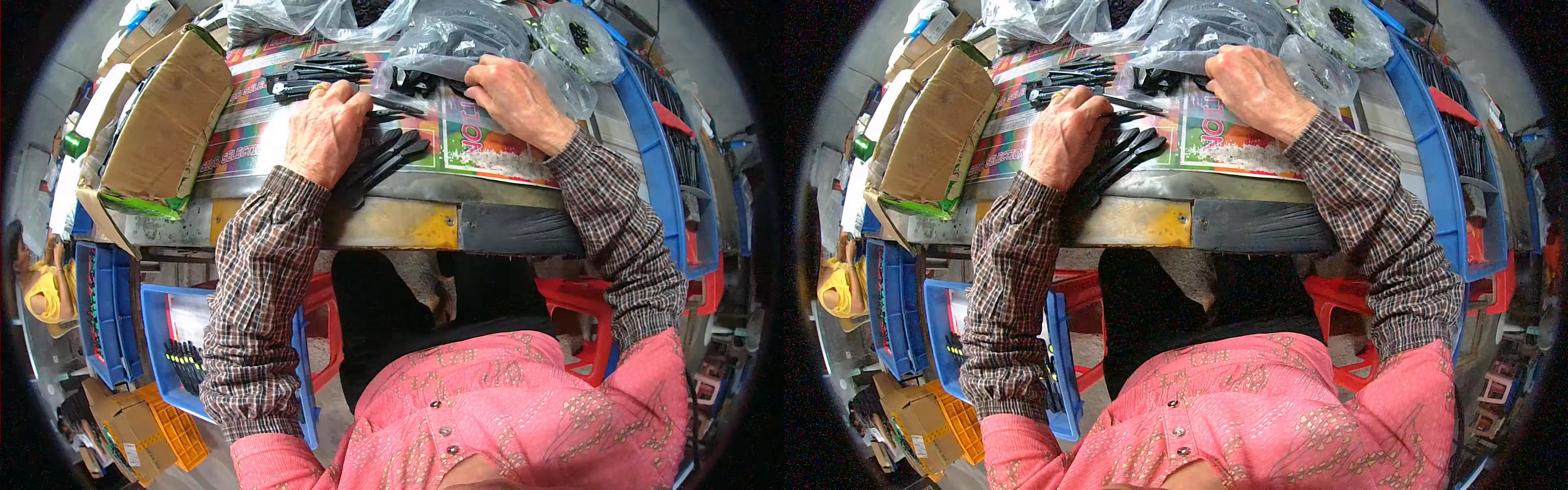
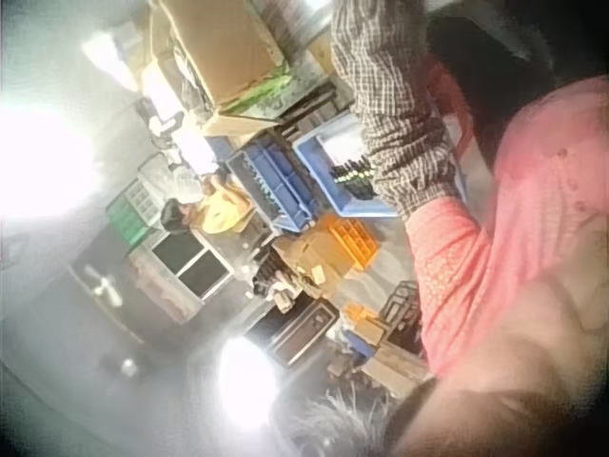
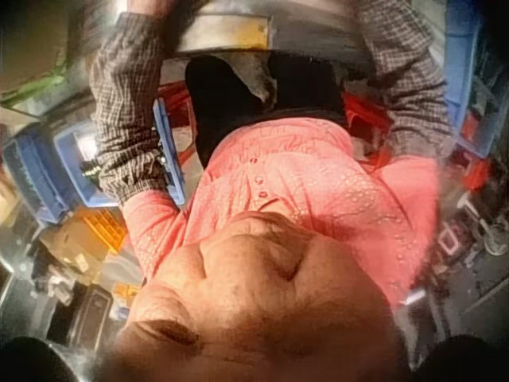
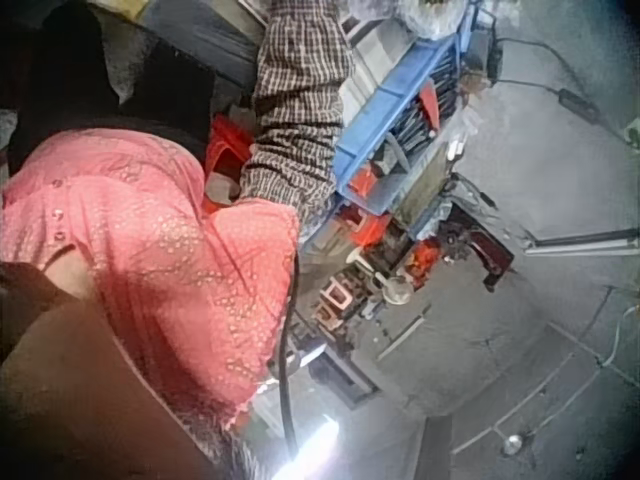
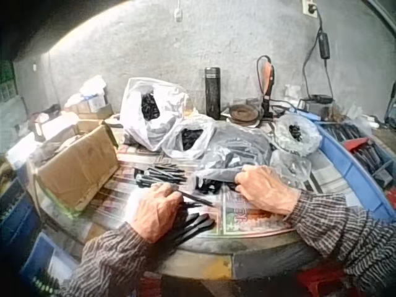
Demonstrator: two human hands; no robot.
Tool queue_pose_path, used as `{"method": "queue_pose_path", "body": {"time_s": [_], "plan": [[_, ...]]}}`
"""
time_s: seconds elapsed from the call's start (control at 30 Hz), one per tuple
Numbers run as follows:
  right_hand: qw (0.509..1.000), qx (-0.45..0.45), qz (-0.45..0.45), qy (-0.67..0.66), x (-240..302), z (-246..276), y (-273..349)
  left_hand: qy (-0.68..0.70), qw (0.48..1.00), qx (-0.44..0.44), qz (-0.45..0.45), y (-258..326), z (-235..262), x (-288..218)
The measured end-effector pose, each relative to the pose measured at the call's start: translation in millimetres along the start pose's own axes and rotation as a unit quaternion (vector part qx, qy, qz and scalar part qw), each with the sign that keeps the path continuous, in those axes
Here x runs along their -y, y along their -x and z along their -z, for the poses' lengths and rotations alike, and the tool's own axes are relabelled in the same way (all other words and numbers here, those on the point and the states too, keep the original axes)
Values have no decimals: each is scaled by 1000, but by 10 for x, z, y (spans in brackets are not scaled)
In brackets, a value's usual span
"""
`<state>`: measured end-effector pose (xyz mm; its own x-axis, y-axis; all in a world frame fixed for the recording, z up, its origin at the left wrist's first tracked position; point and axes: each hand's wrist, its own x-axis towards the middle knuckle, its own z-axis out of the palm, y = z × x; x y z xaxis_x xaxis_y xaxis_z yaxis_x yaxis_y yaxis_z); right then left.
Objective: The person assembles small black plastic mechanical components by hand at an industrial workstation.
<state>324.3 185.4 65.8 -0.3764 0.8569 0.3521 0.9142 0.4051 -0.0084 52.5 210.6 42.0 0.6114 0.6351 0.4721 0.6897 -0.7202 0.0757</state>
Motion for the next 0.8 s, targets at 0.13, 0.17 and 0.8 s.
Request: {"method": "queue_pose_path", "body": {"time_s": [0.13,0.17,0.8], "plan": [[1000,-16,-17,11,30,-69,-54,-3,999,-43,-8,63,89,-1],[1000,-19,-18,6,41,-78,-61,10,998,-58,-2,84,123,-8],[989,-16,49,-135,94,-43,-15,600,739,-99,289,610,543,-833]]}}
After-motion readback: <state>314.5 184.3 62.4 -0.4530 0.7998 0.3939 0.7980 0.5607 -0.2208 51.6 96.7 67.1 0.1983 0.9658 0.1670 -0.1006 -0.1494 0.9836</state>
